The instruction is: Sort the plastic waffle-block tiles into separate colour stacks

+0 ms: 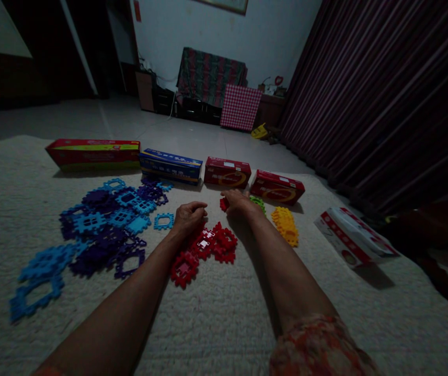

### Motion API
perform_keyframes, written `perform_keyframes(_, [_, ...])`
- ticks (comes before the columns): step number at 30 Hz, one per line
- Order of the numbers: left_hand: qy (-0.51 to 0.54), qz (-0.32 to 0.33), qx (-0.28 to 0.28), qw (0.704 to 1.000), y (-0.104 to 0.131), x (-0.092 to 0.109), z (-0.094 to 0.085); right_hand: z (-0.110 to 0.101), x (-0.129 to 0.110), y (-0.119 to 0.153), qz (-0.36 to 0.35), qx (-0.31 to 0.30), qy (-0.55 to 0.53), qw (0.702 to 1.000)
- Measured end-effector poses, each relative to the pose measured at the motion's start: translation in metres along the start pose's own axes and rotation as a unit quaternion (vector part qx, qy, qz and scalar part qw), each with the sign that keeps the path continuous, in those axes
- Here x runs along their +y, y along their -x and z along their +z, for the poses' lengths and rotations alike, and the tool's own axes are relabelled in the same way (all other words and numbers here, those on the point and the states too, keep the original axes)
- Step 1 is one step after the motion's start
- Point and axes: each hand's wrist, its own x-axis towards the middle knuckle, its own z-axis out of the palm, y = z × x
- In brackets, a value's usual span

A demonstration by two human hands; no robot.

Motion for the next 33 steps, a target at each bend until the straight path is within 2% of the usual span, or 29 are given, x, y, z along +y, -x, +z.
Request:
perform_keyframes(3, [0.04,-0.021,0.006,0.999,0.001,0.003,-0.001,-0.005,-0.002,0.009,-0.003,0.01,0.001,1.0])
perform_keyframes(8, [0.085,-0.04,0.026,0.995,0.002,0.009,-0.001,-0.004,-0.006,0.054,-0.08,0.1,-0.054,0.99])
perform_keyframes(10, [0.087,-0.036,0.028,0.995,0.003,0.011,-0.002,-0.003,-0.009,0.078,-0.101,0.082,-0.102,0.986])
perform_keyframes(12, [0.093,-0.037,0.029,0.995,0.004,0.011,-0.002,-0.003,-0.013,0.1,-0.095,0.032,-0.128,0.987])
perform_keyframes(15, [0.098,-0.034,0.031,0.994,0.004,0.009,-0.002,-0.003,-0.017,0.118,-0.079,-0.017,-0.129,0.988])
perform_keyframes(21, [0.111,-0.026,0.028,0.993,0.002,0.003,0.0,0.002,-0.018,0.118,-0.085,-0.023,-0.126,0.988])
perform_keyframes(24, [0.105,-0.026,0.027,0.994,0.003,0.006,-0.002,0.004,-0.02,0.116,-0.102,-0.023,-0.121,0.987])
perform_keyframes(27, [0.099,-0.031,0.027,0.994,0.005,0.011,-0.003,0.007,-0.02,0.114,-0.09,-0.019,-0.122,0.988])
perform_keyframes(29, [0.097,-0.037,0.03,0.994,0.006,0.013,-0.003,0.01,-0.018,0.112,-0.072,0.004,-0.126,0.989])
perform_keyframes(33, [0.118,-0.049,0.025,0.991,0.006,0.013,-0.002,0.014,-0.012,0.108,-0.019,0.095,-0.122,0.988])
